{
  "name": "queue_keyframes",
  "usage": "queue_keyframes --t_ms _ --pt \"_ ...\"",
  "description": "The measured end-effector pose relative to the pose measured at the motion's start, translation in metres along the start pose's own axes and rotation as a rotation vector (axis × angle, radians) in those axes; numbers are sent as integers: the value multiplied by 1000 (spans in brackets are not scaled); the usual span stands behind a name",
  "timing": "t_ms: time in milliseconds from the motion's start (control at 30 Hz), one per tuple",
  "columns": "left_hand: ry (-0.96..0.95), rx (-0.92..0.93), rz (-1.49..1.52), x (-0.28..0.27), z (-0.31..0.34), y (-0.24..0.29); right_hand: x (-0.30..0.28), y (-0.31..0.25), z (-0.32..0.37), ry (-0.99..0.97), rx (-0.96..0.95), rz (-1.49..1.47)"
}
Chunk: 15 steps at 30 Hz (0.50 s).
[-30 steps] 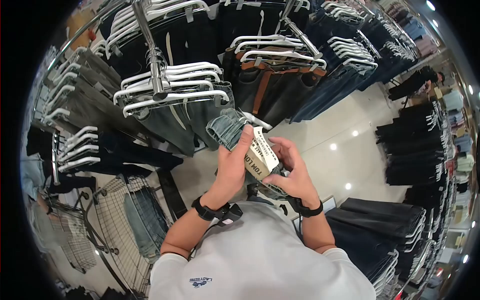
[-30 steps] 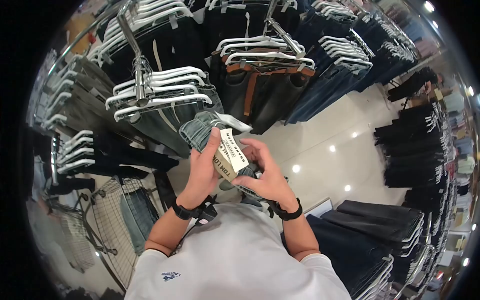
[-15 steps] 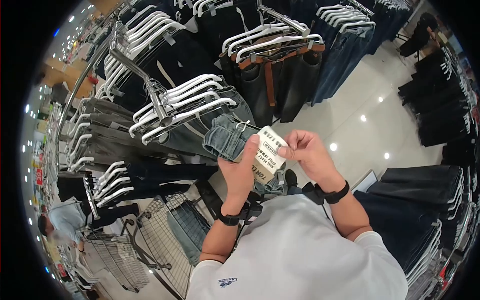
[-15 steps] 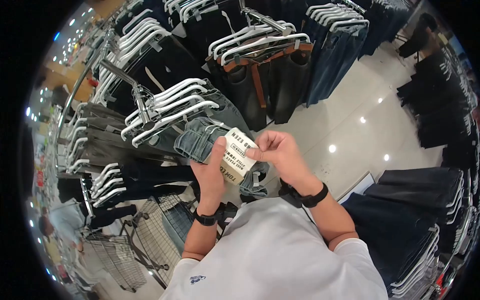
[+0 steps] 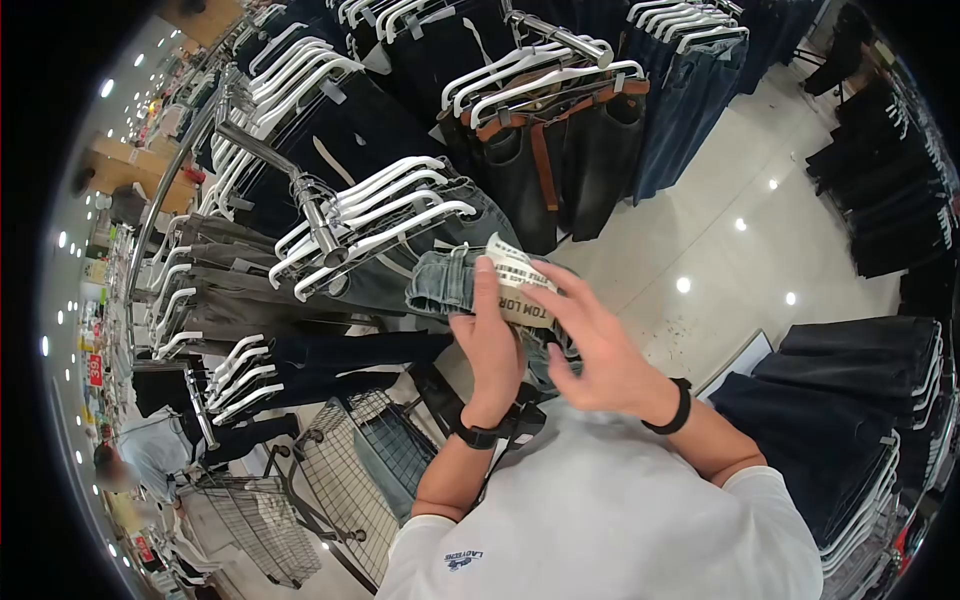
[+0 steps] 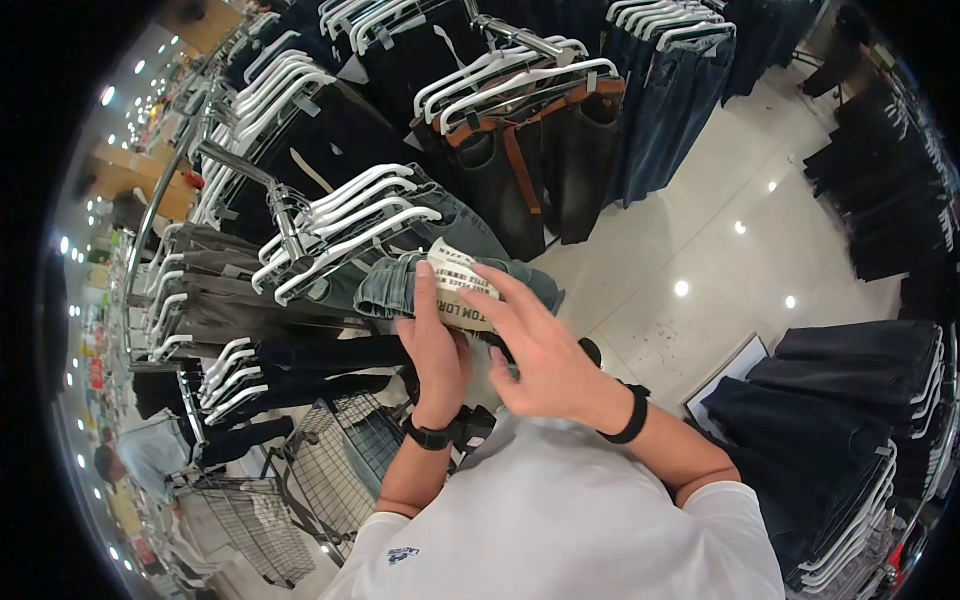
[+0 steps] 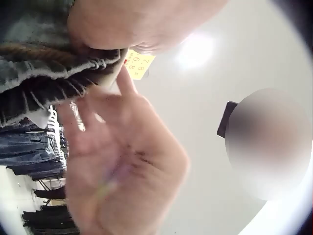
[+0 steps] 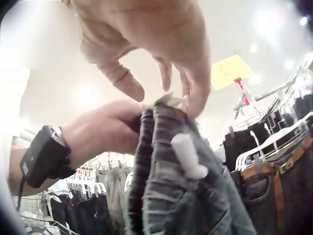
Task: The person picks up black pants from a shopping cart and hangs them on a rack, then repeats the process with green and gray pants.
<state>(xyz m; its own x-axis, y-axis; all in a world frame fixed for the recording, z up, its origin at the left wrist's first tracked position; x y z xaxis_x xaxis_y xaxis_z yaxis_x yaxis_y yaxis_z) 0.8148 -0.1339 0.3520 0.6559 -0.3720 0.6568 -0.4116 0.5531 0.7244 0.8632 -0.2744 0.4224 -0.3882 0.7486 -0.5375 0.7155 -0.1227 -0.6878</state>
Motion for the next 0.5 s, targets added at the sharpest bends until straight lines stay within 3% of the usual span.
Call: queue_keyframes --t_ms 67,267,367,400,433,500 --pt "-42 43 -64 11 7 -4 14 10 2 -60 80 -33" --pt "-381 75 -118 37 27 -5 -9 27 -11 55 -38 -111" --pt "-444 121 -441 44 20 10 -41 52 -24 27 35 -88" --pt "-410 28 -344 34 14 10 -58 60 -30 91 110 -117" --pt "-340 56 -375 34 8 23 -74 67 -36 156 186 -145" --pt "-486 199 -695 27 -10 48 -97 88 -42 180 336 -191"
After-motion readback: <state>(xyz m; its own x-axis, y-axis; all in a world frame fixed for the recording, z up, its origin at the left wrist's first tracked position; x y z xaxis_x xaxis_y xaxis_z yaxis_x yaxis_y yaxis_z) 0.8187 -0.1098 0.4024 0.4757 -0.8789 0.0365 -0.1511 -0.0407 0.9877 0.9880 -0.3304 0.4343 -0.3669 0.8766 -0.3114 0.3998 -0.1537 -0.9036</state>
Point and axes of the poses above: each hand's wrist, its own z-axis away from the middle knuckle, its own x-axis out of the palm, y = z × x, the point moved 8 cm from there along -z, towards the middle knuckle, and after that the axes turned 11 degrees about z, right-handed, at the moved point
